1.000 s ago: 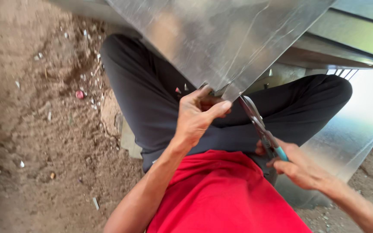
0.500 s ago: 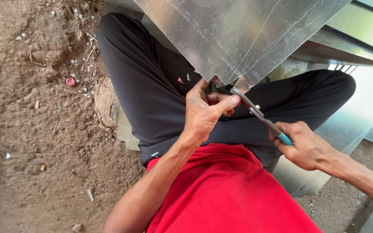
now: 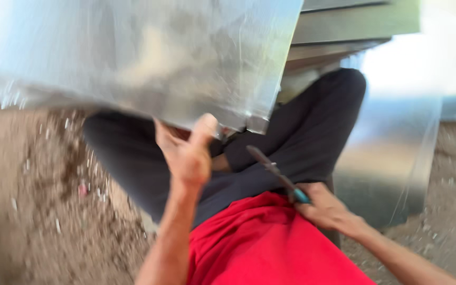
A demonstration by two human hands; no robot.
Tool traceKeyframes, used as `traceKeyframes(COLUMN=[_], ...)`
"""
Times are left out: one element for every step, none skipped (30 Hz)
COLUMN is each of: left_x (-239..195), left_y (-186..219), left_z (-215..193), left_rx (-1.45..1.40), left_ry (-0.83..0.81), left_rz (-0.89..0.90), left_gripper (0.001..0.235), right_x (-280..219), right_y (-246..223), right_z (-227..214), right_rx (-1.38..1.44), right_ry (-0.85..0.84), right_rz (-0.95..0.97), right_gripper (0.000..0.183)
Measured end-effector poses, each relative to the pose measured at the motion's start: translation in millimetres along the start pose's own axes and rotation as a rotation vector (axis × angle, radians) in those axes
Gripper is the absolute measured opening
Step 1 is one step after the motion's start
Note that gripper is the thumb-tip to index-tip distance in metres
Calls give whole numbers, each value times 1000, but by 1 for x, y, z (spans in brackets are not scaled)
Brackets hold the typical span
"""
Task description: The person cuts small notches into the edges of several rectangular sheet metal pieces using snips while sitting on the ground, then stacks them on top of a larger pile of metal sheets.
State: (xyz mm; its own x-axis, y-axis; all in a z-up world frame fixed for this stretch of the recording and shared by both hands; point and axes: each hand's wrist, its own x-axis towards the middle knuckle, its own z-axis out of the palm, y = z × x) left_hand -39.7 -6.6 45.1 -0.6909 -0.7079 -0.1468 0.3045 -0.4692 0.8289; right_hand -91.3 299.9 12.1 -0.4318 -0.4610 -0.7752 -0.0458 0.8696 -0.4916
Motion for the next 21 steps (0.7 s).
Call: traceKeyframes(left_x=[-12, -30, -48, -67, -82, -94, -102, -105, -103, -103, -99, -91, -88, -87, -85, -89, -93, -99, -106, -114, -123], left_y=[-11, -22, -32, -42, -51, -59, -66, -73, -81, -89, -100, -116, -131, -146, -162, -178, -193, -207, -220, -227, -232], left_z=[16, 32, 48, 60, 69, 77, 82, 85, 88, 93, 100, 112, 122, 133, 146, 158, 169, 181, 191, 202, 211], left_rx=[165, 235, 304, 318, 335, 281, 229, 236, 195, 150, 158, -16, -189, -183, -175, -170, -167, -110, -53, -56, -14], left_ry=[24, -37, -98, -163, -229, -327, -424, -437, -519, -595, -604, -553, -497, -504, -602, -699, -706, -740, -774, -782, -789], left_rz=[4, 8, 15, -100, -215, -272, -332, -336, -557, -772, -772, -867, -959, -950, -897, -846, -844, -896, -947, -944, -959], left_gripper=[52, 46, 41, 30, 20, 21, 22, 22, 25, 28, 28, 41, 55, 55, 59, 62, 62, 61, 60, 60, 66], right_x=[0, -3, -5, -8, -11, -12, -13, -15, -15, -15, -14, -12, -12, -11, -10, -10, -8, -7, -5, -3, 0], right_y=[-3, -3, -4, -5, -7, -8, -6, -2, 2, 8, 14, 20, 26, 29, 32, 35, 37, 41, 47, 52, 59], right_z=[10, 13, 16, 20, 26, 28, 30, 32, 35, 37, 38, 38, 39, 41, 42, 44, 48, 51, 55, 60, 64], right_rx=[79, 108, 149, 190, 217, 262, 305, 318, 323, 323, 331, 276, 221, 223, 308, 392, 394, 392, 389, 386, 389], right_ry=[27, 67, 97, 112, 136, 225, 314, 321, 347, 372, 379, 330, 280, 287, 302, 317, 324, 296, 268, 276, 283], right_rz=[-50, -48, -9, 37, 45, 20, -5, -3, 23, 44, 42, 97, 151, 141, 63, -9, -13, 52, 116, 115, 118], right_gripper=[19, 19, 20, 20, 20, 25, 30, 30, 30, 32, 32, 29, 27, 27, 25, 22, 22, 25, 27, 27, 27])
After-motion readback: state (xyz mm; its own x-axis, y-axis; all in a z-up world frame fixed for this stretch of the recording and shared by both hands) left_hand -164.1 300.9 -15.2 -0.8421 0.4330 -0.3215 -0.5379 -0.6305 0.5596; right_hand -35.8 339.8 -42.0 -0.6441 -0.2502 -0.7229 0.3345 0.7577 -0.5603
